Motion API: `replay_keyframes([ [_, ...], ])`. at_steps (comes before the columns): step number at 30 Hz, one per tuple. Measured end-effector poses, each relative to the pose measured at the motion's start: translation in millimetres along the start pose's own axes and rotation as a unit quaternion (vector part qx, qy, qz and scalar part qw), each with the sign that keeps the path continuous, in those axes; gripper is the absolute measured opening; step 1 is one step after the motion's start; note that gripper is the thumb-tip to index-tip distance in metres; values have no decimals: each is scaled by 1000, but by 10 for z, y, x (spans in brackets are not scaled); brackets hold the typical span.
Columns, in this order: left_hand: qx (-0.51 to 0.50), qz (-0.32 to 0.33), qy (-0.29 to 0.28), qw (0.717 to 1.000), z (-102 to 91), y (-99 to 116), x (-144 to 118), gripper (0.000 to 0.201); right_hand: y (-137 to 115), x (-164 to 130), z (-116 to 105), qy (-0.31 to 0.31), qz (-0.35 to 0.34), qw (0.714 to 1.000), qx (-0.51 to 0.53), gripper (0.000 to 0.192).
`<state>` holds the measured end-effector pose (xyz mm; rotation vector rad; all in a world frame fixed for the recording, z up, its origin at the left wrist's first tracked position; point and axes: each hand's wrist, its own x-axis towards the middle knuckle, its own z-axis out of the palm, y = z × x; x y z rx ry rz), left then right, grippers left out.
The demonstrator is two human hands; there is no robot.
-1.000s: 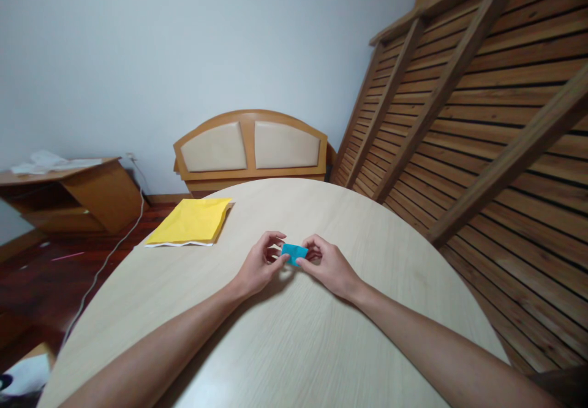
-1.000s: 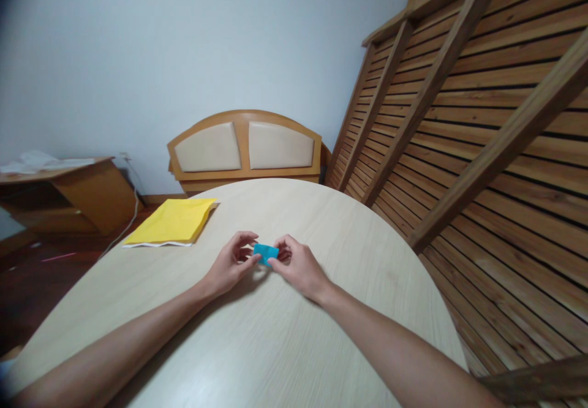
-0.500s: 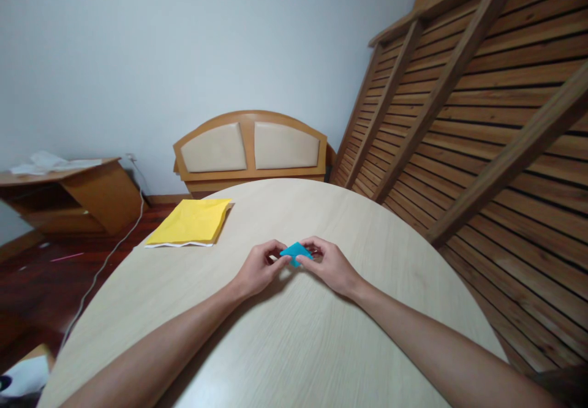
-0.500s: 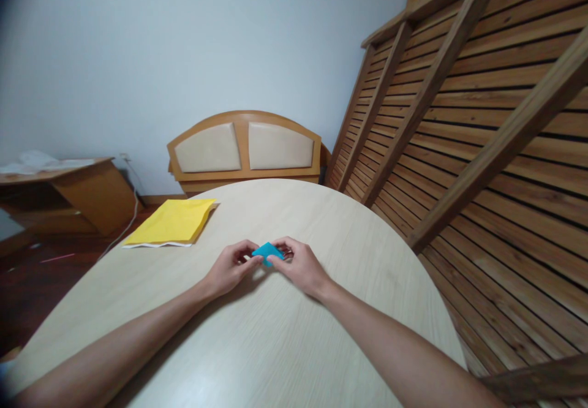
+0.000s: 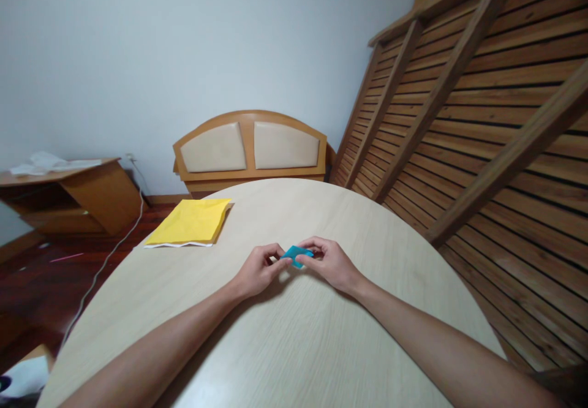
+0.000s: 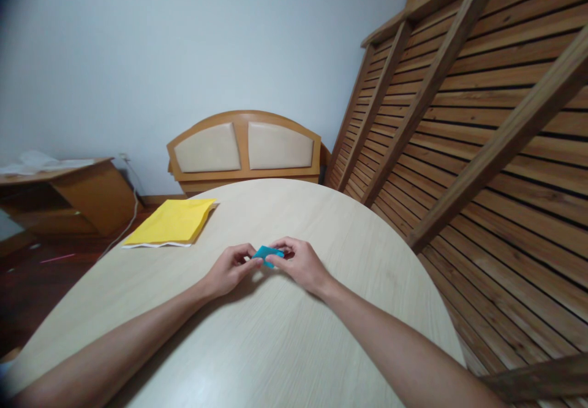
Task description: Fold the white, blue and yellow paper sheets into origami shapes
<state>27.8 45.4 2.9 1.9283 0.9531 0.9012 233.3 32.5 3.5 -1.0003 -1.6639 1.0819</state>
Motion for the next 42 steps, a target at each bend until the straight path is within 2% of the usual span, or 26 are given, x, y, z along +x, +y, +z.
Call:
replay_keyframes([
  [2, -20, 0, -6, 1000, -3, 12, 1, 32, -17, -10, -5, -14, 4, 1000, -19, 25],
  [6, -19, -2, -18, 1000, 4, 31, -7, 34, -41, -36, -28, -22, 11, 998, -58, 34],
  [11, 93, 8, -45, 995, 5, 18, -32, 37, -35, -45, -52, -61, -8, 993, -104, 39],
  [18, 147, 63, 2, 987, -6, -17, -12, 38, -101, 0, -138, -119, 0, 992, -33, 41],
  [24, 141, 58, 25, 988, 5, -37, -5, 38, -146, -1, -166, -72, -3, 993, -93, 40],
  [30, 127, 60, 28, 990, 6, -19, -6, 38, -160, -22, -173, -100, -14, 990, -98, 42],
  [33, 115, 58, 31, 991, 9, -4, -4, 38, -167, -30, -161, -87, -12, 992, -96, 40],
  [37, 101, 56, 38, 993, 9, -8, -1, 39, -140, -31, -94, -54, -7, 996, -71, 42],
  [42, 98, 48, 36, 993, 7, -15, 1, 41, -47, -23, -11, -55, 29, 998, 13, 40],
])
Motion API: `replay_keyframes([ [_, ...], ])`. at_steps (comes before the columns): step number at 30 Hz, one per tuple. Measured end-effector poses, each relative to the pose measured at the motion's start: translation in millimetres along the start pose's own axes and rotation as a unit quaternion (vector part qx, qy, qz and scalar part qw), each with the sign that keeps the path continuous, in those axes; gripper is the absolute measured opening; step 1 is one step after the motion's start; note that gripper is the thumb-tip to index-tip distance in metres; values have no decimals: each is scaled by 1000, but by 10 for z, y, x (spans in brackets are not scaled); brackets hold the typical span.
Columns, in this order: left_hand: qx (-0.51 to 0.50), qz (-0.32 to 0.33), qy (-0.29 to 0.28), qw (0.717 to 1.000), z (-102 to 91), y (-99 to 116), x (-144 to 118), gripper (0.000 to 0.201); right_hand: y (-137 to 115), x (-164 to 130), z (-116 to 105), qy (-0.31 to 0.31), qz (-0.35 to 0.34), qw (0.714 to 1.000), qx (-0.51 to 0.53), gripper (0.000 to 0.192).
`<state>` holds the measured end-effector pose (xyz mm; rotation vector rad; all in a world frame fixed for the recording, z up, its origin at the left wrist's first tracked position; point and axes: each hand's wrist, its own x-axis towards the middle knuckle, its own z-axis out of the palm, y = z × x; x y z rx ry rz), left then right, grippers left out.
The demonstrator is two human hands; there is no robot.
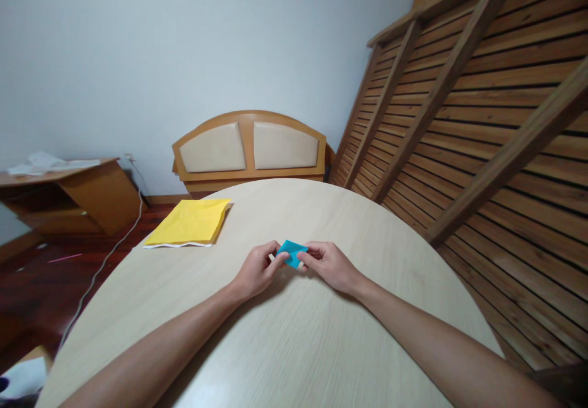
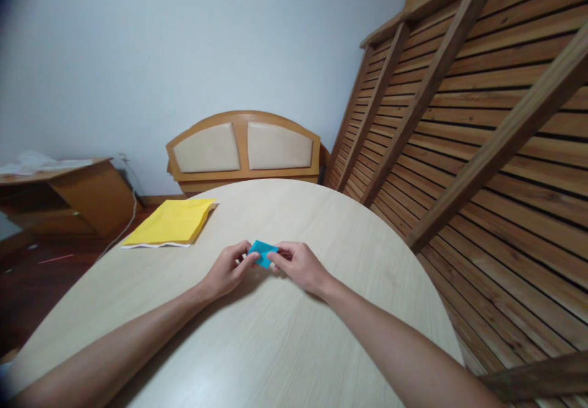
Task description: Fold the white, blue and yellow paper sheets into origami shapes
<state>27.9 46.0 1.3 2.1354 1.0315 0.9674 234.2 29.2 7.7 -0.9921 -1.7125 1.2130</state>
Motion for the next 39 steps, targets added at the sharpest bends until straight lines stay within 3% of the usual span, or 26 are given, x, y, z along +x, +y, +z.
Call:
replay_keyframes([
  [15, -37, -15, -5, 999, 3, 19, 17, 44, -30, -23, 50, -7, -7, 1000, 16, 24],
  [23, -57, -22, -3, 998, -11, 73, 21, 38, -49, 2, 45, 18, -5, 1000, 16, 24],
  [39, -53, -33, -29, 998, -7, 49, 2, 38, 51, 7, 11, -6, -15, 1000, 24, 26],
])
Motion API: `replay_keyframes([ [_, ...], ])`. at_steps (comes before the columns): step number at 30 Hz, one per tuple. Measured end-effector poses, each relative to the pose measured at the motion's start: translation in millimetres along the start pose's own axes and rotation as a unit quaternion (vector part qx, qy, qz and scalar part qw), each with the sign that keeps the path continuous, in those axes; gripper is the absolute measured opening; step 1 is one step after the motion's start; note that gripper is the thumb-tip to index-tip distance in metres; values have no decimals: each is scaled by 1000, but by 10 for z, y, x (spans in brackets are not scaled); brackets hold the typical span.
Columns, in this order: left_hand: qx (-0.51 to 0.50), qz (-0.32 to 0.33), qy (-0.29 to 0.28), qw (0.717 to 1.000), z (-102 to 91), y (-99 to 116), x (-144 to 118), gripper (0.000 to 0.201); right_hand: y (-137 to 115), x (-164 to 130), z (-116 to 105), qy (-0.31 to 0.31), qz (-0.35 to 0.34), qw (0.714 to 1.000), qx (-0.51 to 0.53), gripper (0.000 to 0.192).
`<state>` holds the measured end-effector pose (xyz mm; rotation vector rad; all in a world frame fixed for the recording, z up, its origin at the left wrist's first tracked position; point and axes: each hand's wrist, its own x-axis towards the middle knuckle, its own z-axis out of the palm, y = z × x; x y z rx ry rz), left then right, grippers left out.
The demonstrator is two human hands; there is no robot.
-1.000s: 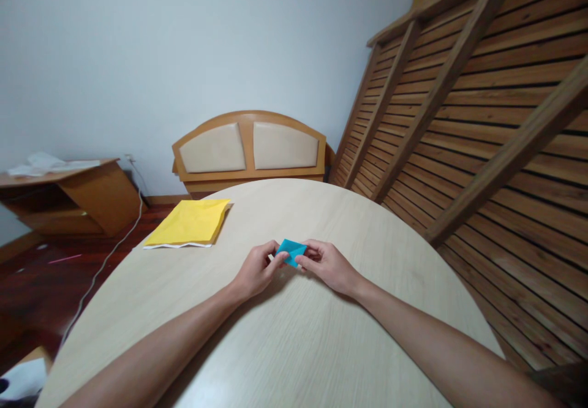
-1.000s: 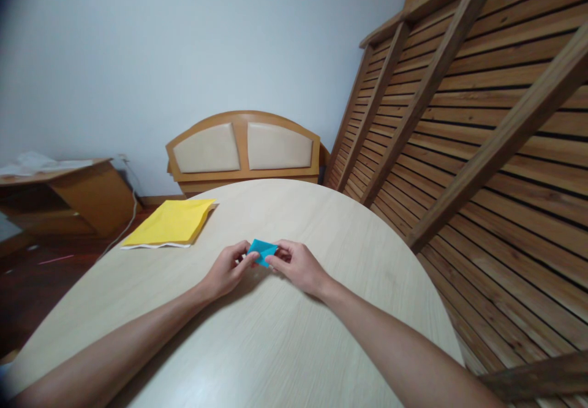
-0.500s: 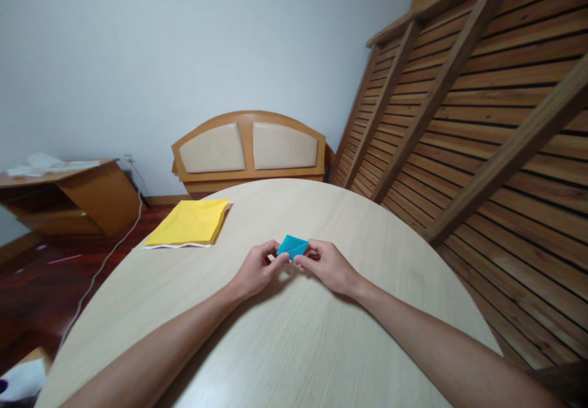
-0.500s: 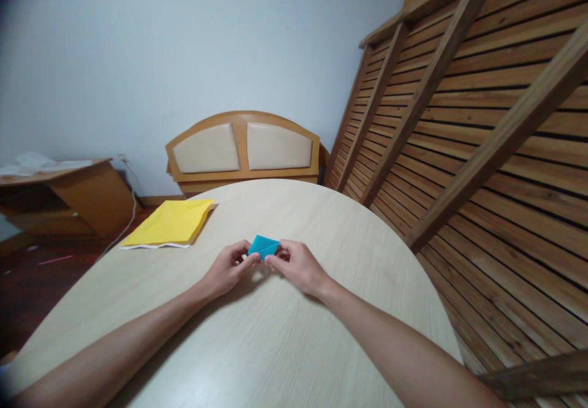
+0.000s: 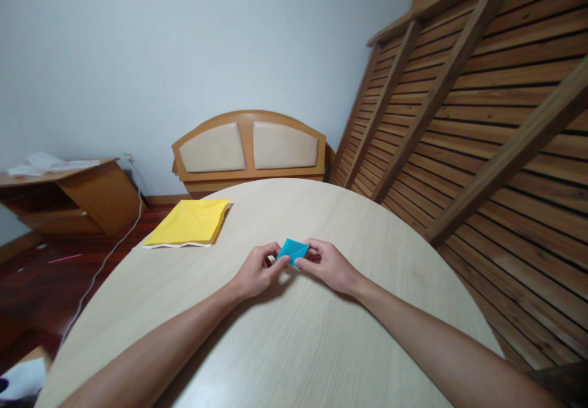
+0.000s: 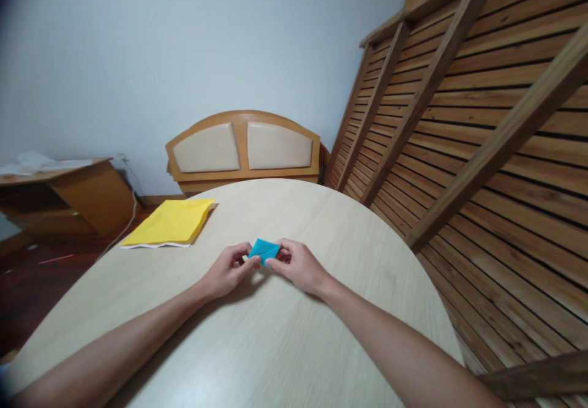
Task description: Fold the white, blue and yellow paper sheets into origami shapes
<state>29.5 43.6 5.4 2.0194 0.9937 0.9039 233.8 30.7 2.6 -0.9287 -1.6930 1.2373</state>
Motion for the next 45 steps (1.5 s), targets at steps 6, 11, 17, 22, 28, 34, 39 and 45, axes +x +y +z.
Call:
replay_keyframes([
  [6, -4, -11, 10, 1000, 20, 3, 0, 39, -18, -13, -1, -9, -1, 1000, 24, 28],
  [11, 9, -7, 8, 1000, 13, 24, 5, 42, -28, -27, 18, -6, 6, 1000, 1, 32],
  [17, 26, -4, -32, 999, 24, -9, -11, 39, 22, -32, 9, -5, -5, 996, -85, 23],
  [22, 36, -6, -6, 999, 30, 3, -3, 33, 31, -12, -21, 0, -22, 993, -114, 19],
  [28, 26, 10, 38, 999, 8, 1, 12, 30, -31, -27, -20, -10, 4, 991, -135, 25],
  [34, 19, 26, 29, 999, 7, -14, 5, 25, -48, -34, -33, 1, 0, 987, -159, 29],
  [39, 46, 37, 21, 998, 6, -24, 7, 26, -34, -33, -35, 21, -12, 980, -195, 25],
  [45, 100, 60, 17, 993, 10, -42, 0, 22, -83, -38, -42, 50, -80, 962, -258, 11],
])
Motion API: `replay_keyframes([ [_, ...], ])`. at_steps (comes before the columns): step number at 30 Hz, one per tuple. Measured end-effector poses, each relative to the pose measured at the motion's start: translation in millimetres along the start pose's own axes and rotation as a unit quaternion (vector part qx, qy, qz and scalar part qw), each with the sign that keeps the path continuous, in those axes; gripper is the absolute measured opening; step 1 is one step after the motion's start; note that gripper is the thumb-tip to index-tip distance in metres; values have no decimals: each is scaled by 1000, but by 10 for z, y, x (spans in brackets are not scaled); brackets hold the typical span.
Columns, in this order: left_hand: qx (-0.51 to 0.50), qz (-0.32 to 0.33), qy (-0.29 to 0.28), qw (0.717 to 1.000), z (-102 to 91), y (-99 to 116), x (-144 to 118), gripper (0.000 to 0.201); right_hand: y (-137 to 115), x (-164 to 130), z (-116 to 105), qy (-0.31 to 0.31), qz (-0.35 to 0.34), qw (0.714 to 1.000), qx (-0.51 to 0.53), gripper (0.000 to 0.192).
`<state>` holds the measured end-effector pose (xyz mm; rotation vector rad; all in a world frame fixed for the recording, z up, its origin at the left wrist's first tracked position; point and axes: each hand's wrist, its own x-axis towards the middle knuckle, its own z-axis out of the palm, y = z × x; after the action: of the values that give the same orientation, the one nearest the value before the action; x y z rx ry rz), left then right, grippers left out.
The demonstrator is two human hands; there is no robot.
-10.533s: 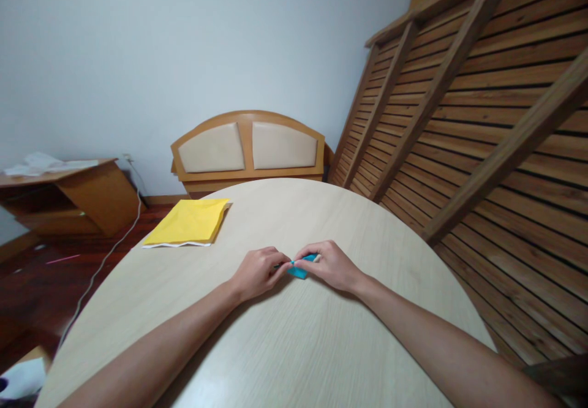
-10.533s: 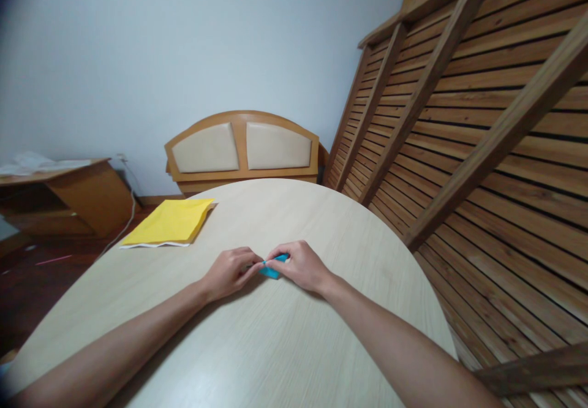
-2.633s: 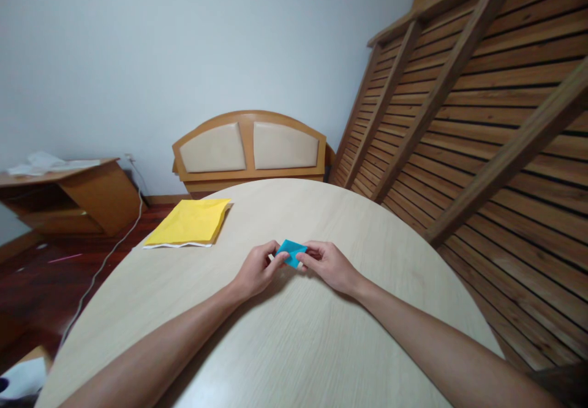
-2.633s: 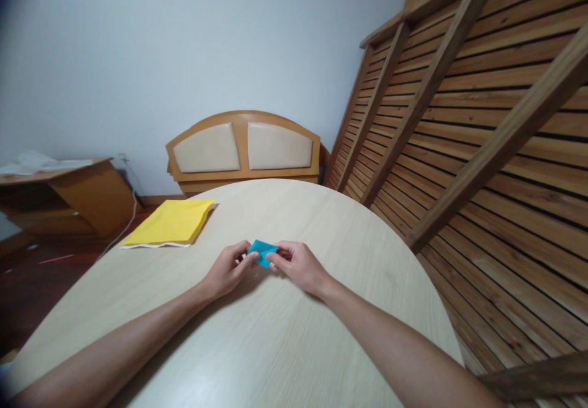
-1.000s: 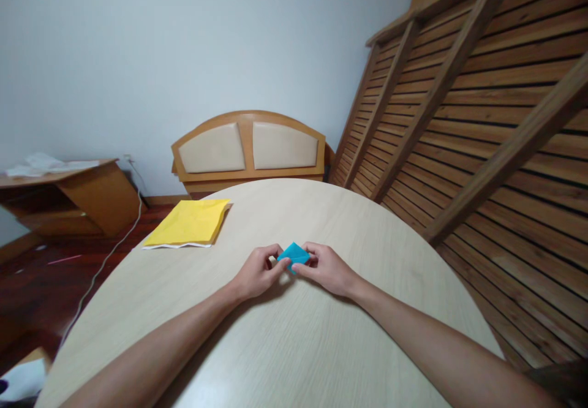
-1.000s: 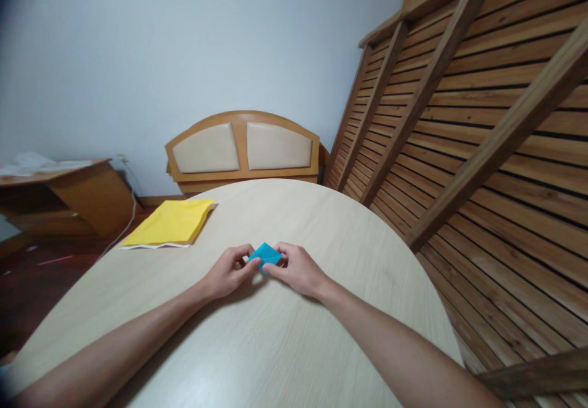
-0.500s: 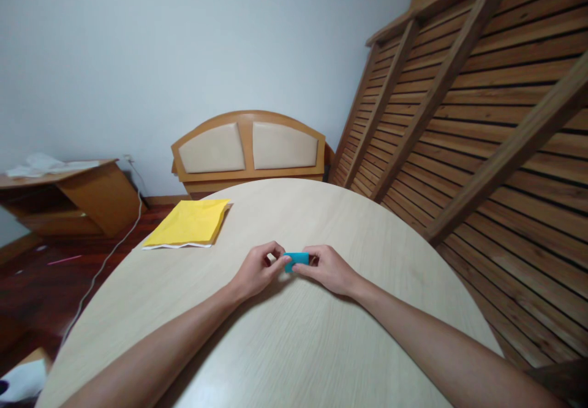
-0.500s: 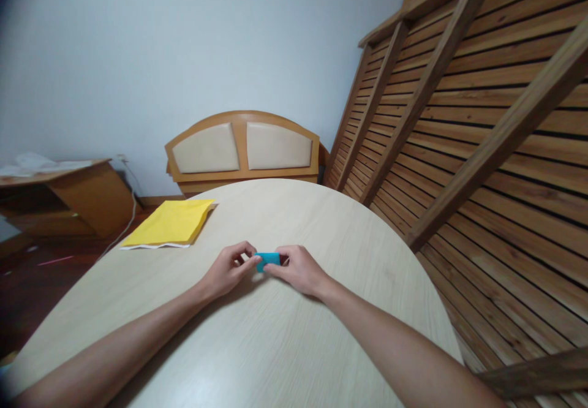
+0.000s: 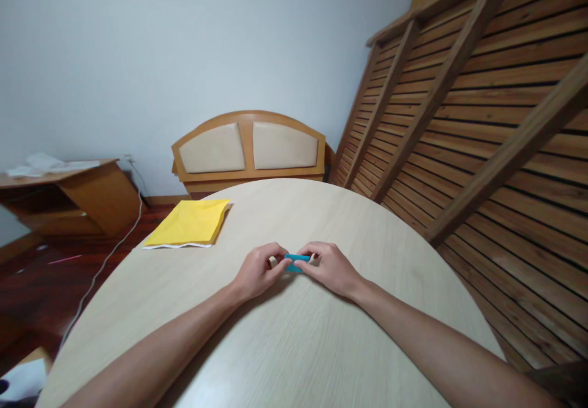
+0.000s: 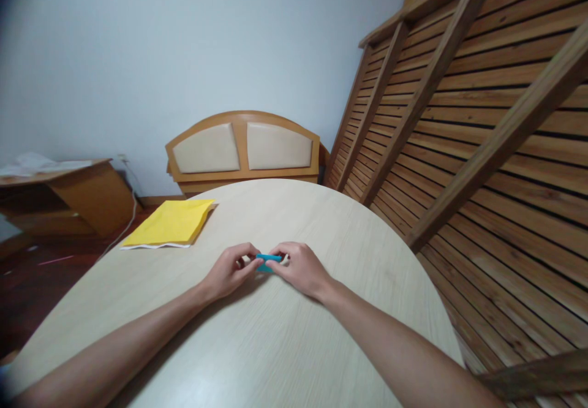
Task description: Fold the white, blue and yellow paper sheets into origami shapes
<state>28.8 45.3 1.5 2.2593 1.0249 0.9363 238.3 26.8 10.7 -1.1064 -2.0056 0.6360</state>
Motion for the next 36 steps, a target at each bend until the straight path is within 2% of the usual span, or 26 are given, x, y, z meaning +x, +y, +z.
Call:
replay_keyframes([
  [8, -4, 39, 23, 999, -8, 13, 1, 23, -50, -6, -13, -1, -11, 1000, 3, 6],
  [16, 21, 79, -1, 997, -37, 60, -10, 27, -73, -3, -6, -2, -31, 999, -37, 7],
  [22, 23, 80, 7, 997, -41, 78, -21, 25, -61, -10, 6, -9, -24, 999, -36, 11],
  [30, 35, 85, -7, 996, -38, 81, -24, 25, -61, -16, 17, -15, -42, 998, -50, 7],
  [36, 13, 45, 9, 999, -20, 69, -17, 25, -69, -14, 5, 7, -17, 1000, 2, 9],
])
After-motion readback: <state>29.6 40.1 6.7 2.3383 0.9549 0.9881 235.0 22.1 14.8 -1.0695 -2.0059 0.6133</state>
